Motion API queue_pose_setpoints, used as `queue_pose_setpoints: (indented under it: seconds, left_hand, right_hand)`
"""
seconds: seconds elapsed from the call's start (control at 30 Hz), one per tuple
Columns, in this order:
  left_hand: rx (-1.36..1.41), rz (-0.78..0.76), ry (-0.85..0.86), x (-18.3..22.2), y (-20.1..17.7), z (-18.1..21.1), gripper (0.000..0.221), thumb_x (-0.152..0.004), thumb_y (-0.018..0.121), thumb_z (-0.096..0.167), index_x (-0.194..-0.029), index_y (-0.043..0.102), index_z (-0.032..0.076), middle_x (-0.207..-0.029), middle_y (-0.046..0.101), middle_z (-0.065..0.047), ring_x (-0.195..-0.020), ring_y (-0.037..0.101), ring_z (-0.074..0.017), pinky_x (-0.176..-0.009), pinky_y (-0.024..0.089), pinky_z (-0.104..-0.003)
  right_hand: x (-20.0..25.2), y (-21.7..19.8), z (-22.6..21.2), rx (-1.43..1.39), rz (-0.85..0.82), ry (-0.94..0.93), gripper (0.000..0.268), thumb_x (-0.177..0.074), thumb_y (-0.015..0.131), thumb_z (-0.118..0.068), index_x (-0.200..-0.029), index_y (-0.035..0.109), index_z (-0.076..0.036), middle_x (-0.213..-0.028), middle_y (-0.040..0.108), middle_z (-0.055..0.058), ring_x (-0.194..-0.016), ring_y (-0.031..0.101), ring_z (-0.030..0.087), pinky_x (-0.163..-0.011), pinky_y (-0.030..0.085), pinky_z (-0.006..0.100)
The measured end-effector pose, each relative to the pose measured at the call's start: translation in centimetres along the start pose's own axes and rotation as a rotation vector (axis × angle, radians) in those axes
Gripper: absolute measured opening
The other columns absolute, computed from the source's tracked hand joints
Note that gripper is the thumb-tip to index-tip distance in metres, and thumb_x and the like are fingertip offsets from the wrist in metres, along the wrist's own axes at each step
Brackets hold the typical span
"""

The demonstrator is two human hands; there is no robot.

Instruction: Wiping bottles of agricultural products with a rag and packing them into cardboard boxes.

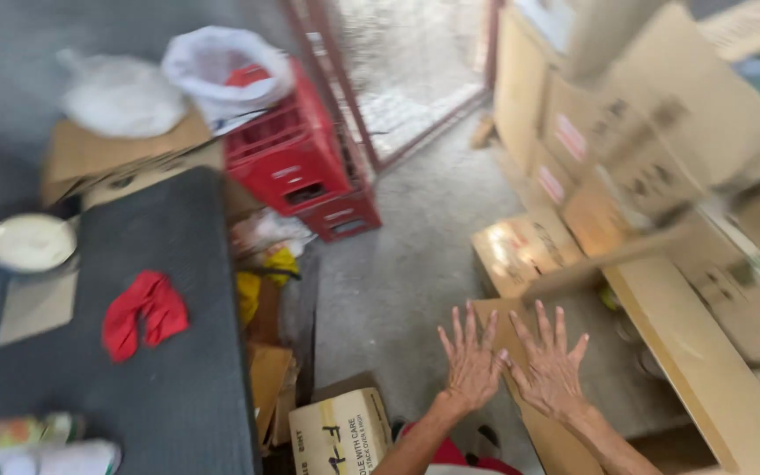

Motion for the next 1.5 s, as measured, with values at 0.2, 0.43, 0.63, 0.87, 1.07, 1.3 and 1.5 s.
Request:
queue_pose_setpoints:
  seconds: [0.2, 0.43, 0.63, 0.87, 1.07, 1.3, 1.5]
  left_hand:
    - [0.127, 0.099, -0.280, 2.9, -5.7, -4.8, 0.069, -0.110, 0.037, 0.042, -0.169, 0.012, 0.019, -0.174, -0.010, -0.021, -0.158, -0.014, -0.0468, -0.117, -0.010, -0.073]
    - [0.148, 0.326, -0.565, 8.4, -9.6, -11.5, 0.066, -0.111, 0.032, 0.043, -0.168, 0.013, 0.016, -0.173, -0.010, -0.023, -0.157, -0.013, -0.0483, -0.116, -0.009, -0.074]
    - [0.131, 0.447, -0.800, 14.9, -13.7, -16.1, 0.066, -0.110, 0.029, 0.044, -0.168, 0.014, 0.017, -0.171, -0.011, -0.026, -0.155, -0.014, -0.0524, -0.115, -0.007, -0.078]
    - [0.117, 0.712, -1.079, 21.8, -18.6, -20.3, 0.065, -0.107, 0.040, 0.040, -0.166, 0.020, 0.022, -0.171, -0.007, -0.027, -0.155, -0.007, -0.0535, -0.114, -0.002, -0.078]
    - [0.157, 0.892, -1.270, 24.2, -20.1, -23.7, 0.069, -0.105, 0.044, 0.042, -0.166, 0.020, 0.019, -0.171, 0.000, -0.028, -0.155, -0.001, -0.0534, -0.114, 0.001, -0.079]
    - [0.213, 1.063, -1.420, 21.1, -20.3, -27.7, 0.077, -0.103, 0.047, 0.048, -0.165, 0.016, 0.014, -0.169, -0.001, -0.029, -0.155, -0.001, -0.0534, -0.114, 0.001, -0.078]
    - [0.279, 1.155, -1.527, 17.4, -21.1, -30.5, 0.075, -0.103, 0.047, 0.041, -0.165, 0.015, 0.013, -0.170, -0.001, -0.027, -0.155, 0.000, -0.0521, -0.115, 0.001, -0.076]
  right_hand:
    - [-5.5, 1.3, -7.2, -0.004, -0.067, -0.229, 0.086, -0.084, 0.056, -0.057, -0.160, 0.023, -0.034, -0.168, 0.005, 0.012, -0.153, 0.003, 0.045, -0.101, 0.013, 0.087]
    - [-9.0, 5.8, -17.3, -0.007, -0.196, -0.545, 0.080, -0.086, 0.057, -0.052, -0.157, 0.022, -0.035, -0.168, 0.007, 0.012, -0.154, 0.005, 0.045, -0.103, 0.013, 0.087]
    - [-10.2, 8.5, -27.6, -0.004, -0.269, -0.801, 0.088, -0.083, 0.060, -0.052, -0.161, 0.021, -0.038, -0.168, 0.007, 0.011, -0.152, 0.008, 0.045, -0.104, 0.015, 0.087]
    - [-10.0, 11.4, -40.8, -0.055, -0.361, -1.142, 0.084, -0.084, 0.064, -0.044, -0.156, 0.022, -0.036, -0.168, 0.009, 0.015, -0.152, 0.011, 0.047, -0.104, 0.019, 0.085]
    - [-10.9, 13.3, -47.3, -0.107, -0.501, -1.298, 0.086, -0.082, 0.069, -0.031, -0.156, 0.025, -0.035, -0.168, 0.012, 0.016, -0.153, 0.010, 0.047, -0.105, 0.018, 0.085]
    - [-15.6, 14.4, -50.8, -0.143, -0.641, -1.408, 0.092, -0.078, 0.076, -0.026, -0.154, 0.026, -0.036, -0.166, 0.012, 0.016, -0.152, 0.011, 0.046, -0.104, 0.019, 0.084]
    - [-19.7, 16.5, -52.8, -0.152, -0.690, -1.500, 0.094, -0.077, 0.078, -0.020, -0.154, 0.027, -0.038, -0.167, 0.012, 0.015, -0.153, 0.010, 0.045, -0.105, 0.018, 0.084]
Point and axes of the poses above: each hand's wrist, its own x-axis away from the middle knuckle, its own y-axis out of the palm, z = x × y, the point moved 3 cm from there along -x, towards the middle knuckle
